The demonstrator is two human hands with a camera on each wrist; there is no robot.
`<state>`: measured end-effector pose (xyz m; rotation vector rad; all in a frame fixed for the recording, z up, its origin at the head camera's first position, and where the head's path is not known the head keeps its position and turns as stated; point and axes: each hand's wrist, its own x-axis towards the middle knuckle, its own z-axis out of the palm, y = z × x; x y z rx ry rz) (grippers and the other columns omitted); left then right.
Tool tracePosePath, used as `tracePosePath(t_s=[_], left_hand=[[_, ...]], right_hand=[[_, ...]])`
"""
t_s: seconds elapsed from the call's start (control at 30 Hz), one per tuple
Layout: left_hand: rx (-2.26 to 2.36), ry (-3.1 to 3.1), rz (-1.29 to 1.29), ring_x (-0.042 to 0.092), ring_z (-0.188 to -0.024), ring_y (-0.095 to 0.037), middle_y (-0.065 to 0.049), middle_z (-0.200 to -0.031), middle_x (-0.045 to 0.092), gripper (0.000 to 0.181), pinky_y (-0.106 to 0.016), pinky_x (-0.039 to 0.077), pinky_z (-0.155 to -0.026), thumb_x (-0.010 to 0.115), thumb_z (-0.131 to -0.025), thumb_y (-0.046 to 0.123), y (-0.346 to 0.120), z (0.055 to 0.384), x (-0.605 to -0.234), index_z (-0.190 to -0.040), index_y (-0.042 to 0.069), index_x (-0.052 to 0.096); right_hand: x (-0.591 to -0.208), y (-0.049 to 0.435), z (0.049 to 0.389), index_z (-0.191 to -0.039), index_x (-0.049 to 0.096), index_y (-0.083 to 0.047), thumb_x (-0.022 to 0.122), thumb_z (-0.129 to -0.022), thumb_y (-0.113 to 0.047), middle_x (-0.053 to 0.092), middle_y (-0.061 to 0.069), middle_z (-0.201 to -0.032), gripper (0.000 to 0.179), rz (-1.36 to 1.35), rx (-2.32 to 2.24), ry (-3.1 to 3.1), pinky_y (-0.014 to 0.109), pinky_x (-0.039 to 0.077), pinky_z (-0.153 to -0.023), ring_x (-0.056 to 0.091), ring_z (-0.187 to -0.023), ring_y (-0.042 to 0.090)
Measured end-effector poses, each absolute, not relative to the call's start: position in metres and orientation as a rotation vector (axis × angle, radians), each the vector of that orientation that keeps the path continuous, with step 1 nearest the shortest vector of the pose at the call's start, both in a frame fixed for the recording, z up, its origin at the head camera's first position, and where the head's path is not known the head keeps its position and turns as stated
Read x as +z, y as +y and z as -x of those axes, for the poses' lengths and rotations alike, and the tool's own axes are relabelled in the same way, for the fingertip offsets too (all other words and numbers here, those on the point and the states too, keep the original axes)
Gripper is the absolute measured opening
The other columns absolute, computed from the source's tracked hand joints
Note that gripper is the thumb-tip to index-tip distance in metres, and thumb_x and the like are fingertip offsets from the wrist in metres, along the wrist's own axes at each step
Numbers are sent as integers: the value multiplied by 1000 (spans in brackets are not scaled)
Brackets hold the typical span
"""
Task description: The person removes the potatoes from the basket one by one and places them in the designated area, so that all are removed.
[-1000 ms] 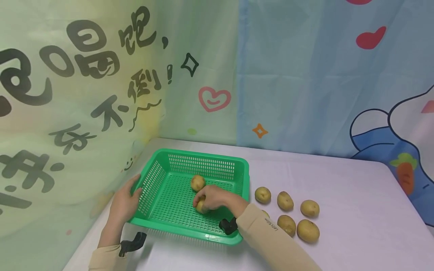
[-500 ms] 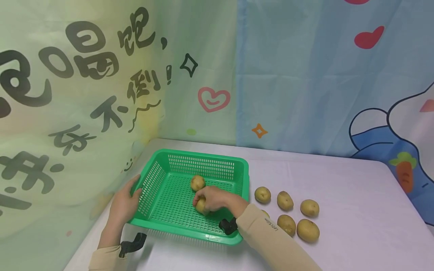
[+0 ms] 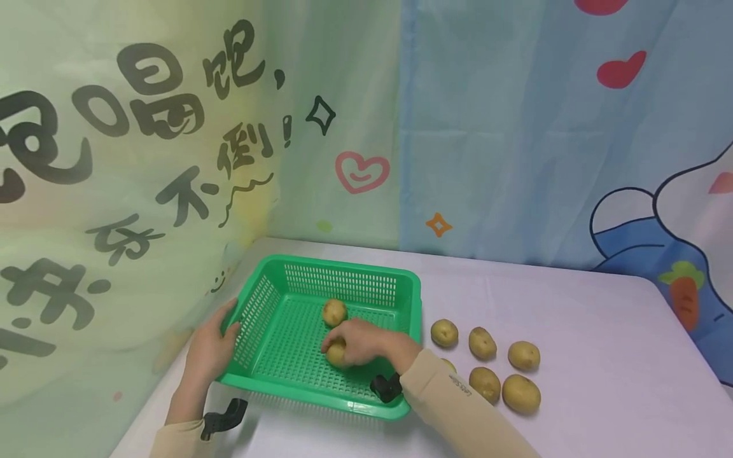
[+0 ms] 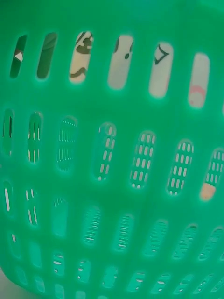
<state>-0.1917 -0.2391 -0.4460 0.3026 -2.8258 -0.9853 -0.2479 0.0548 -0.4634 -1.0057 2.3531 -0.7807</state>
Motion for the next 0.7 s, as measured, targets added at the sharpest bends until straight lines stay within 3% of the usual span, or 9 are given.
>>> tracePosePath(t_s=[0.27,0.47,0.53,0.7], left_hand=[[-979,-2810,-289,59,-79,-26,-25,-133,57,49,-34,42,-60,51,-101,17,-240,190,-448,-149,14,41],[-971,-2810,-298,60,-84,-28,-25,-133,57,49,-38,45,-63,51,-101,17,-238,189,-449,-150,15,41],[-960,-2813,-296,61,-88,-30,-24,-133,57,49,-41,46,-66,51,-101,17,-238,189,-448,-150,15,41],[-957,-2815,-306,60,-79,-27,-23,-133,57,49,-38,44,-61,50,-101,18,-237,188,-448,-150,16,41]], right_hand=[[-460,54,246,-121,68,-14,67,-72,1,59,6,-120,51,996,-922,2319,26,49,-64,54,-84,13],[-460,54,246,-119,68,-11,68,-73,3,54,12,-127,49,1023,-992,2359,28,50,-72,54,-97,19],[-458,53,245,-120,68,-10,68,-74,3,55,12,-127,47,1046,-1028,2364,29,49,-75,54,-101,21],[-449,51,240,-122,68,-9,67,-78,2,58,8,-124,45,1116,-1097,2301,27,50,-76,54,-101,18]])
